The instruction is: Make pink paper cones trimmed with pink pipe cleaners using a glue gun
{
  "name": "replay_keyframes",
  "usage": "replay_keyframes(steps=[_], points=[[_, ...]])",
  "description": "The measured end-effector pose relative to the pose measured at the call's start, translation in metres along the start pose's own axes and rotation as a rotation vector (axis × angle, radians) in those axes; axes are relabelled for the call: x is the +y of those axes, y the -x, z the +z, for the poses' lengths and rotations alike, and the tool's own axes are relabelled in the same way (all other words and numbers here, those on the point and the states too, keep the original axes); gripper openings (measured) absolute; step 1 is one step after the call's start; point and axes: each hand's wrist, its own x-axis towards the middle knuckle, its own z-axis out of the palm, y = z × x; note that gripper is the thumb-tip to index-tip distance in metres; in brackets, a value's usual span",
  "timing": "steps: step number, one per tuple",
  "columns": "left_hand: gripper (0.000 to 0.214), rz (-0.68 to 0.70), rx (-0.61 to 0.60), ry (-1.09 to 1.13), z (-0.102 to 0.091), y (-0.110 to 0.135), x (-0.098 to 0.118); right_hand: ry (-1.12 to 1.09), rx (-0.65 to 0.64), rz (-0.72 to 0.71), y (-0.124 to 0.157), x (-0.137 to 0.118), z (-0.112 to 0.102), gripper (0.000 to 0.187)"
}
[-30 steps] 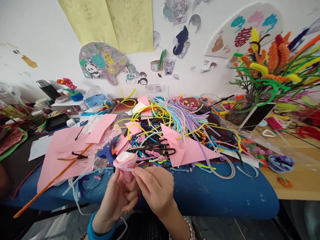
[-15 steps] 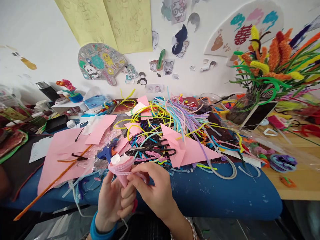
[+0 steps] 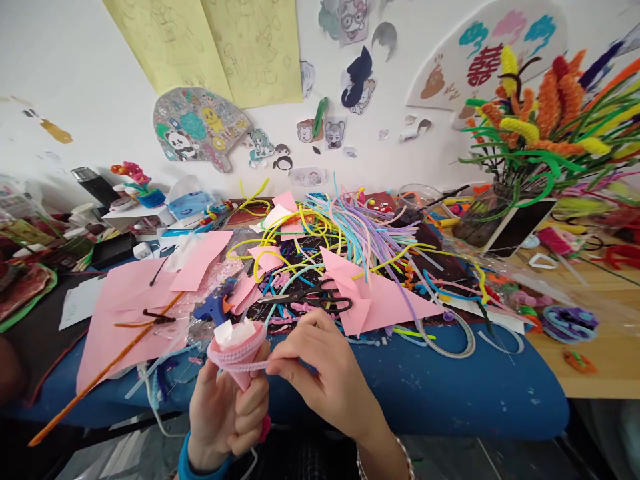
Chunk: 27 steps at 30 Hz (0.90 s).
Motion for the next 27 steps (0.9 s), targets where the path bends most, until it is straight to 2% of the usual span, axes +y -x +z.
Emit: replay_keyframes(steps=[5,8,12,15,19,22,24,27], points=[[0.043,-0.043,-0.069,0.074,0.002,0.002,0.0,0.181,0.157,-0.259,-0.001,0.007,0.008,0.009],[0.043,-0.075,-0.078,0.096,0.003,0.003,0.0,0.264,0.199,-0.318,0.0,0.01,0.011,0.007],[0.043,-0.072,-0.082,0.099,0.004,0.002,-0.001,0.283,0.2,-0.323,0.002,0.012,0.016,0.01],[0.044,-0.056,-0.085,0.09,0.003,0.002,-0.002,0.205,0.193,-0.241,0.003,0.012,0.019,0.01],[0.044,-0.088,-0.07,0.068,0.002,0.002,-0.001,0.013,0.185,-0.011,0.005,0.01,0.02,0.008],[0.044,-0.105,-0.058,0.068,0.001,0.003,-0.001,-0.113,0.129,0.162,0.007,0.009,0.019,0.018],[0.043,-0.12,-0.057,0.077,0.001,0.003,-0.002,-0.164,0.087,0.217,0.007,0.009,0.018,0.027],[0.044,-0.144,-0.035,0.085,0.0,0.004,-0.002,-0.226,0.05,0.239,0.006,0.01,0.018,0.025]])
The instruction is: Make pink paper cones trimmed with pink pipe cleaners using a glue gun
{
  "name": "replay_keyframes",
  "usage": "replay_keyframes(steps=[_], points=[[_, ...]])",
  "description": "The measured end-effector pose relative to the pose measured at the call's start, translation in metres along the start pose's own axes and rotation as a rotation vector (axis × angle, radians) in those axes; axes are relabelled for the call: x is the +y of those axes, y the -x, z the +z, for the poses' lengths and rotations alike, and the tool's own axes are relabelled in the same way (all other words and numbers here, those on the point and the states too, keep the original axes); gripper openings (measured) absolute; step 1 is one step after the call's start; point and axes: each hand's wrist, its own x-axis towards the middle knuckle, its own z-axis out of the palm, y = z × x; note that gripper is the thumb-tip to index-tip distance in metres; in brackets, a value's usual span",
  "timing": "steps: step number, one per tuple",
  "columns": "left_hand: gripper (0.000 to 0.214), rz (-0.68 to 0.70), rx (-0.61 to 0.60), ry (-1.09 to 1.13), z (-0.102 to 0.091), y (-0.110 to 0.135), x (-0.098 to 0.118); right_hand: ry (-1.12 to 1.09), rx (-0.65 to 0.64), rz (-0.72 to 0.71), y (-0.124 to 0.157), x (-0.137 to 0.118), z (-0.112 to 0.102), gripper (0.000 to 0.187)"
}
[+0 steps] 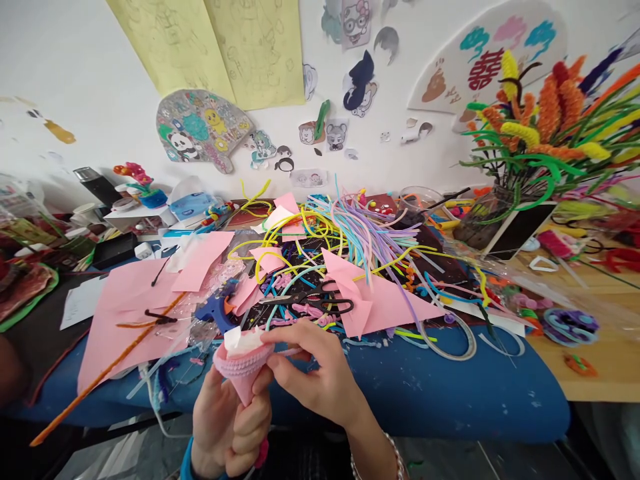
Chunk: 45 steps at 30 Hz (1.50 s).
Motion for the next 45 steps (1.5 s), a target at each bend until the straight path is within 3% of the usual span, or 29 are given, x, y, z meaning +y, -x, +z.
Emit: replay_keyframes(steps=[8,16,23,25,27,30,32,38,45], points=[[0.045,-0.065,0.033,0.025,-0.006,0.0,0.002,-0.034,-0.115,0.142,-0.004,0.0,-0.008,0.011],[0.045,-0.112,0.09,0.017,-0.002,-0.005,0.005,0.146,-0.178,0.09,-0.006,-0.005,-0.02,0.013],[0.056,-0.023,0.11,-0.154,-0.002,-0.005,0.001,-0.106,-0.23,0.2,0.002,0.007,-0.023,0.006],[0.056,0.01,0.136,-0.25,-0.004,-0.003,-0.002,-0.136,-0.222,0.218,0.005,0.009,-0.026,0.009],[0.048,0.102,0.264,-0.443,-0.005,-0.002,-0.003,-0.085,-0.184,0.208,0.006,0.011,-0.031,0.01],[0.035,0.432,0.557,-0.859,-0.001,0.0,0.001,-0.012,-0.163,0.21,0.008,0.011,-0.036,0.01],[0.034,0.611,0.649,-1.106,0.006,0.001,0.006,-0.007,-0.179,0.219,0.009,0.01,-0.037,0.009],[0.031,0.687,0.547,-1.661,0.026,0.001,0.019,0.03,-0.226,0.24,0.01,0.003,-0.036,0.011],[0.029,0.717,0.502,-1.778,0.027,-0.006,0.022,0.049,-0.224,0.228,0.013,-0.002,-0.037,0.009]])
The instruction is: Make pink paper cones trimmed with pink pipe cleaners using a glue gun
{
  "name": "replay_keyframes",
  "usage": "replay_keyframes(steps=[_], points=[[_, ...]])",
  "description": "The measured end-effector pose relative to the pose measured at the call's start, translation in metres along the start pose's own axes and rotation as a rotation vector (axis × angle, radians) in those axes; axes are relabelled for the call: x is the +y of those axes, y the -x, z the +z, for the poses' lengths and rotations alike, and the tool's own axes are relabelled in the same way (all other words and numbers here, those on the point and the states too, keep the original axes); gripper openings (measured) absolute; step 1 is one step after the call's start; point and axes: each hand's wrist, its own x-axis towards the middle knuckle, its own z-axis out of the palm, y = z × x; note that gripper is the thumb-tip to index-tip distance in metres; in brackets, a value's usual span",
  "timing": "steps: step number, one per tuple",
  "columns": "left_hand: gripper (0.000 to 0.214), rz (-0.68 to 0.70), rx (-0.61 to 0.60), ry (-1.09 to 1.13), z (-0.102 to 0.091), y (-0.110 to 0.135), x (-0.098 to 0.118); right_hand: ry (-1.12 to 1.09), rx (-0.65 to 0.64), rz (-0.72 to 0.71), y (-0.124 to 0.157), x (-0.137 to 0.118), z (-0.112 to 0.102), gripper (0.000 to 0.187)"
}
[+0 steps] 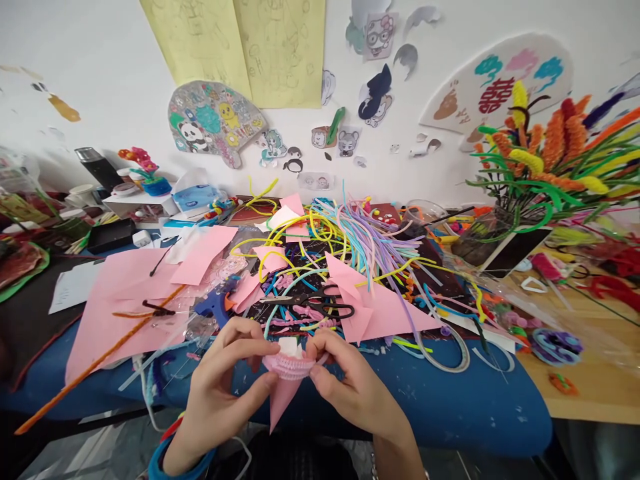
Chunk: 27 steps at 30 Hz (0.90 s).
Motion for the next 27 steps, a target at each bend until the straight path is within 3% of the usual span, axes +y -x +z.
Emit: replay_keyframes(steps=[12,18,27], points=[[0.019,-0.024,0.029,0.015,0.001,-0.002,-0.005,0.013,-0.016,-0.015,0.0,0.001,0.0,0.007],[0.023,-0.141,-0.109,0.256,-0.008,-0.002,-0.01,-0.075,-0.02,0.032,0.002,0.009,0.0,0.006],[0.011,-0.281,-0.214,0.411,-0.013,-0.006,-0.02,-0.255,-0.071,0.093,0.0,0.015,0.002,0.019]])
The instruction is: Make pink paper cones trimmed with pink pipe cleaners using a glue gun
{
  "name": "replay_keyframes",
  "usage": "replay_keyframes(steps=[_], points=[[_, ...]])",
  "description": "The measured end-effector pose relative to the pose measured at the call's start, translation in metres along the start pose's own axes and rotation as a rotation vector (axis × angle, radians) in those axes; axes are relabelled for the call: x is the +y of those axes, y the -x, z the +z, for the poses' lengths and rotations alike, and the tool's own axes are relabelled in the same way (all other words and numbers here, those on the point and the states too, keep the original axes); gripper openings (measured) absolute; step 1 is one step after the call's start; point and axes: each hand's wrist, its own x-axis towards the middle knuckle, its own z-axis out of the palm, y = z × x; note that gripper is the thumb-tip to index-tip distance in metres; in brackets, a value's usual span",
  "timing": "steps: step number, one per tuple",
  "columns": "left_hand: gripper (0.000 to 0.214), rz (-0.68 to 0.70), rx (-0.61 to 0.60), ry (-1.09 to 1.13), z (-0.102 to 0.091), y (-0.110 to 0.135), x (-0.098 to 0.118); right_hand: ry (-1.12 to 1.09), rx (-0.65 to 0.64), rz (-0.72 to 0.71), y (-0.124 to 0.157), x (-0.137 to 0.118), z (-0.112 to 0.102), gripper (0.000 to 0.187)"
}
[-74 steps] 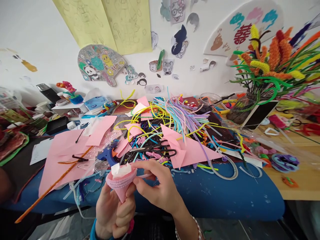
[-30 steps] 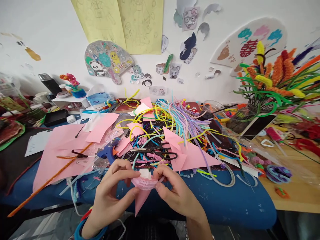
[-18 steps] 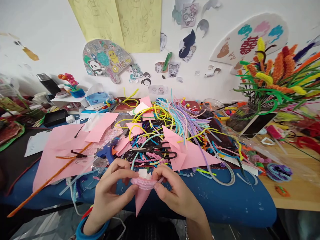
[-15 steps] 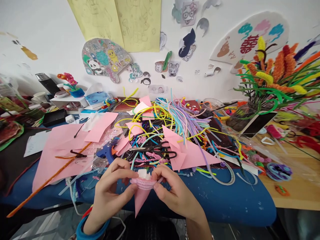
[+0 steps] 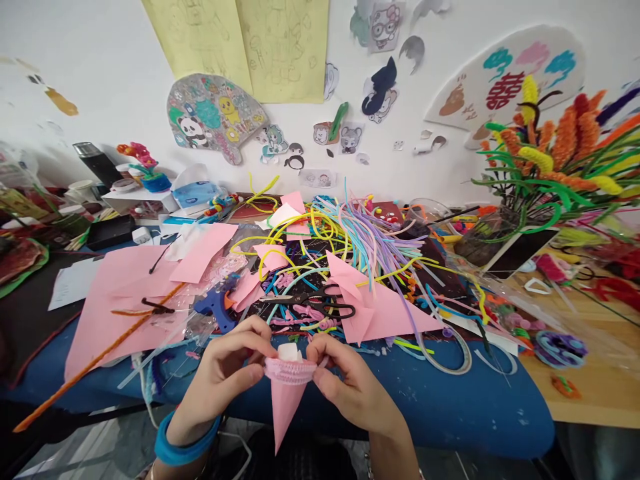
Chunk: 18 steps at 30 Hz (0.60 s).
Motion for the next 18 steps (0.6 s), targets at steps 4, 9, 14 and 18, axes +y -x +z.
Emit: replay_keyframes(steps=[4,9,14,18], points=[[0.009,-0.025,-0.035,0.047,-0.002,-0.004,-0.002,-0.055,0.0,0.044,0.001,0.002,0.001,0.022],[0.009,-0.046,-0.08,0.101,-0.004,-0.003,-0.012,-0.108,0.021,0.145,0.001,0.0,0.003,0.022],[0.011,-0.167,-0.068,0.178,-0.006,0.002,-0.022,-0.107,0.045,0.246,-0.002,-0.005,0.006,0.024],[0.016,-0.268,-0.028,0.383,-0.005,0.004,-0.03,-0.036,0.091,0.284,-0.002,-0.007,0.006,0.021]])
